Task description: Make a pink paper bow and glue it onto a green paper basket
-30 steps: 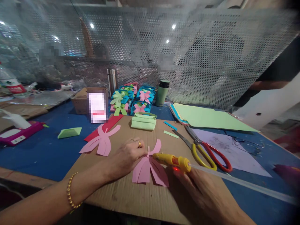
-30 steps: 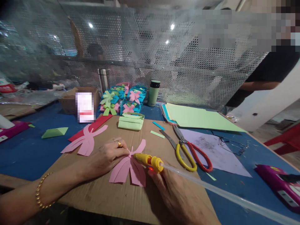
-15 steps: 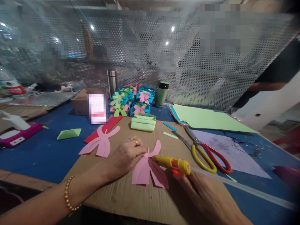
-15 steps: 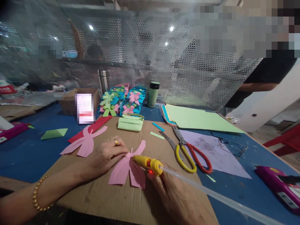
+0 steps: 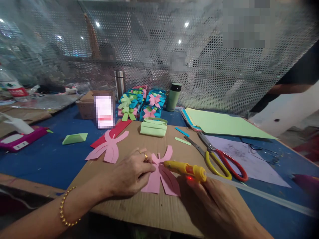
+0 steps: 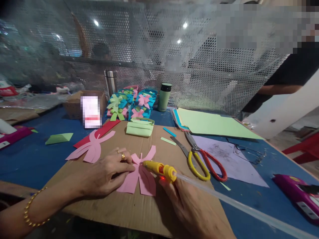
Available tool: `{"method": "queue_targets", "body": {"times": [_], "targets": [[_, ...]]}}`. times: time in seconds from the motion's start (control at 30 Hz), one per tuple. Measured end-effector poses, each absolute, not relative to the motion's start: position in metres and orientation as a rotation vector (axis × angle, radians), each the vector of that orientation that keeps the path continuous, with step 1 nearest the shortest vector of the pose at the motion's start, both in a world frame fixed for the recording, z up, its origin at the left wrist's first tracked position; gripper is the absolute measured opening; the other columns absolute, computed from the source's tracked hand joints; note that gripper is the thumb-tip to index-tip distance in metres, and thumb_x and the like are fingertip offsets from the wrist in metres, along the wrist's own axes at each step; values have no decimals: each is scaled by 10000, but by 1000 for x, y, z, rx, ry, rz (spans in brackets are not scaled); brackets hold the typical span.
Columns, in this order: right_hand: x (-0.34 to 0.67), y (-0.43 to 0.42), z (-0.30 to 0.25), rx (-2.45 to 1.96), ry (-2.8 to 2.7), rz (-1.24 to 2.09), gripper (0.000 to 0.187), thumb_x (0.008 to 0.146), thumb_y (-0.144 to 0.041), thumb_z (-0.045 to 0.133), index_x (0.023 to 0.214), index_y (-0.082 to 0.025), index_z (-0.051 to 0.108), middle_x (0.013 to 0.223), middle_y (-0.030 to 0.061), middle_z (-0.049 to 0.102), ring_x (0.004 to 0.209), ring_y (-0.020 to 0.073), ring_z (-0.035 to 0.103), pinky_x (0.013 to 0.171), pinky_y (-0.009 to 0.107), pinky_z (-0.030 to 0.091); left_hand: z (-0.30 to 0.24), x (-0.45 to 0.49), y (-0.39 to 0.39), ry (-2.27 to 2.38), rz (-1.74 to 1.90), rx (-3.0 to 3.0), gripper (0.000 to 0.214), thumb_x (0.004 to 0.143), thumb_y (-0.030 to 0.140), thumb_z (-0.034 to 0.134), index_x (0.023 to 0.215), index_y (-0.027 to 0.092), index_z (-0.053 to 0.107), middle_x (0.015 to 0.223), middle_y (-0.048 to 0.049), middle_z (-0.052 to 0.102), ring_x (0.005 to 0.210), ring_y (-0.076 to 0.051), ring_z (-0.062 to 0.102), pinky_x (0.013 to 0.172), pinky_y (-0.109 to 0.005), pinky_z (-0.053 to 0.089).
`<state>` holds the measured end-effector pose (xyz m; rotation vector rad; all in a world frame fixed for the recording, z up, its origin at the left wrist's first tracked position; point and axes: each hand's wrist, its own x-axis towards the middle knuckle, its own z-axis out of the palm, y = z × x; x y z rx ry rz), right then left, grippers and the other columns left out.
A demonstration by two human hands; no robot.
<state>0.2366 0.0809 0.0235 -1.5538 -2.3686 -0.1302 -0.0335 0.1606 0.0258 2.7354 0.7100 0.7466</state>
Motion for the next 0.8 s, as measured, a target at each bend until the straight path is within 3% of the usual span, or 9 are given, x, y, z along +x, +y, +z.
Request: {"method": "queue_targets", "body": {"times": [0.17, 0.33, 0.5, 0.8], "targets": [[235, 81, 24, -1465, -2427, -157, 332, 1021, -297, 361, 836, -236, 630, 569, -6, 589, 403, 128, 457, 397, 262, 287, 28, -34, 162, 698, 709, 2721, 251, 881, 76, 511, 975, 179, 720, 921, -85, 646, 915, -234, 551, 837, -389, 443], [233, 82, 26, -1516, -2385, -127, 365, 1041, -312, 342, 863, -232, 651, 601, 5, 658, 393, 126, 513, 388, 253, 316, 27, -33, 160, 691, 742, 2714, 258, 874, 57, 505, 984, 154, 718, 965, -90, 651, 943, -232, 553, 863, -396, 436], [239, 83, 18, -1441, -2461, -295, 378, 1039, -336, 330, 864, -229, 647, 636, 37, 686, 444, 157, 555, 418, 277, 305, 25, -32, 159, 692, 735, 2791, 324, 875, 42, 499, 1125, 154, 671, 1165, -106, 653, 1056, -251, 561, 947, -421, 424], [242, 85, 14, -1421, -2561, -312, 311, 1001, -263, 343, 930, -228, 644, 651, 42, 636, 457, 161, 490, 445, 297, 233, 20, -32, 159, 743, 746, 2819, 270, 922, 97, 485, 1119, 176, 652, 1076, -99, 678, 1016, -253, 584, 919, -431, 435]]}}
